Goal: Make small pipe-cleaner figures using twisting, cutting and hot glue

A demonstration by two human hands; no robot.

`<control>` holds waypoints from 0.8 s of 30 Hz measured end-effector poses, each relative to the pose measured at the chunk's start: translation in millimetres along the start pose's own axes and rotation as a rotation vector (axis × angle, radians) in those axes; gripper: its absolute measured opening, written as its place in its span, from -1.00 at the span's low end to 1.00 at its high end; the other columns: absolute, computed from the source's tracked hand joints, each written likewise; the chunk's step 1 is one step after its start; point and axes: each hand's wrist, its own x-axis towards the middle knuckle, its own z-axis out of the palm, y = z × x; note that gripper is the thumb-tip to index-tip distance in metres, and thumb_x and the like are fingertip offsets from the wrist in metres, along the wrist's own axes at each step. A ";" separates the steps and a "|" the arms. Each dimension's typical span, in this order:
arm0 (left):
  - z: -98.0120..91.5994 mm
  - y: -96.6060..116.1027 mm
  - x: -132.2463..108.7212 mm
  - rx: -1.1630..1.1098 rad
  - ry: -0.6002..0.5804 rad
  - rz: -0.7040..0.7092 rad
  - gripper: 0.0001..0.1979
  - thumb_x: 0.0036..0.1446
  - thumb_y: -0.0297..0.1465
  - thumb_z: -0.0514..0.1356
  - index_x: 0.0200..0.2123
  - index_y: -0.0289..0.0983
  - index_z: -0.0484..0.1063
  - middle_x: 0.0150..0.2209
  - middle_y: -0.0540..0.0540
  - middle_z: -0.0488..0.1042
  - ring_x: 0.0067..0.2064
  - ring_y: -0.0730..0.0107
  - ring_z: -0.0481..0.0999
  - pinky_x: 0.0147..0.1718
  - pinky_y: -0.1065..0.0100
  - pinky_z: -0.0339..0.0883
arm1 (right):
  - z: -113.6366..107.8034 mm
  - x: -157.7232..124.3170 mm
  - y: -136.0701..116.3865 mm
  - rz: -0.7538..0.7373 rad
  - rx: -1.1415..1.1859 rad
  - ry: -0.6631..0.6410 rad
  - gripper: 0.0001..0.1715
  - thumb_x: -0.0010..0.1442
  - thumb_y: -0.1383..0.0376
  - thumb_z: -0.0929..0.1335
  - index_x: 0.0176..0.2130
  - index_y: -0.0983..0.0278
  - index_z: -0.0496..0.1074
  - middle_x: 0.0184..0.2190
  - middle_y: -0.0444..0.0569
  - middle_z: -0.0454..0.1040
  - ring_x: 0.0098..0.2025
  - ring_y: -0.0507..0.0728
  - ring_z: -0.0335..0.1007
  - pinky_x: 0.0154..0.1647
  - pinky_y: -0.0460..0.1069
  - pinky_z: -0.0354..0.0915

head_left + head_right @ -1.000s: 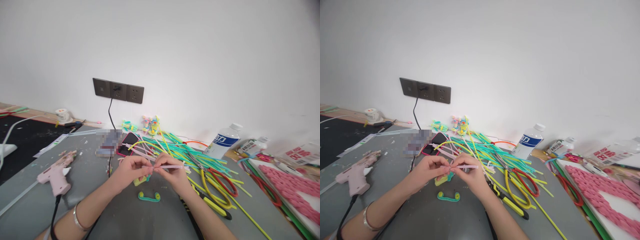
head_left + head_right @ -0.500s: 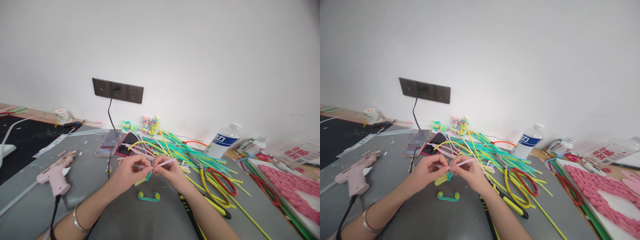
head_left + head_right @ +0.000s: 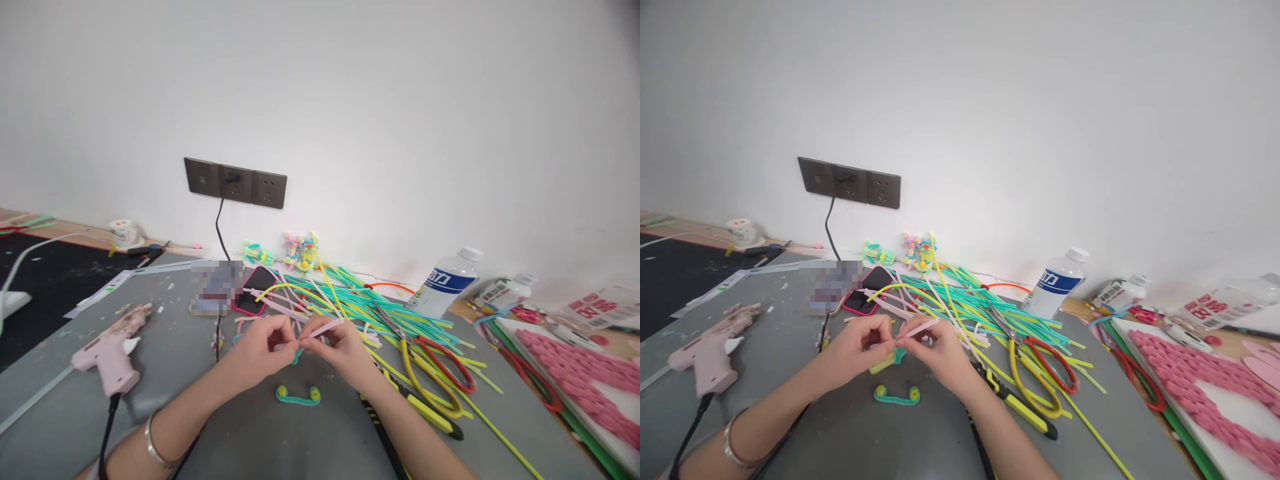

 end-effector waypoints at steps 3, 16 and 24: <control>0.4 0.2 1.5 -0.060 0.030 -0.016 -0.73 0.03 -0.24 0.25 -0.51 -0.28 0.27 -0.56 0.11 0.22 -0.53 0.55 0.17 -0.55 0.49 0.06 | -0.5 -0.1 -3.6 -0.012 -0.067 0.023 -0.73 0.25 0.16 0.41 -0.39 0.29 0.50 -0.47 -0.08 0.48 -0.44 0.05 0.39 -0.42 -0.08 0.29; -2.9 -10.0 4.6 -0.361 0.003 -0.171 -0.54 -0.03 -0.03 0.38 -0.43 -0.38 0.55 -0.49 -0.05 0.43 -0.56 0.60 0.21 -0.60 0.49 0.03 | -9.8 -16.7 -10.7 -0.707 -0.780 0.228 -0.86 0.31 0.44 0.35 -0.16 0.28 0.51 -0.41 -0.01 0.46 -0.41 0.08 0.37 -0.44 -0.03 0.23; 0.4 -13.0 5.6 -0.499 -0.079 -0.223 -0.53 -0.05 -0.04 0.40 -0.55 -0.36 0.46 -0.65 0.10 0.19 -0.62 0.65 0.04 -0.62 0.47 -0.14 | -8.4 -14.2 -7.7 -0.841 -0.899 0.128 -0.83 0.30 0.50 0.34 -0.15 0.28 0.47 -0.45 -0.05 0.48 -0.45 0.04 0.26 -0.43 -0.03 0.14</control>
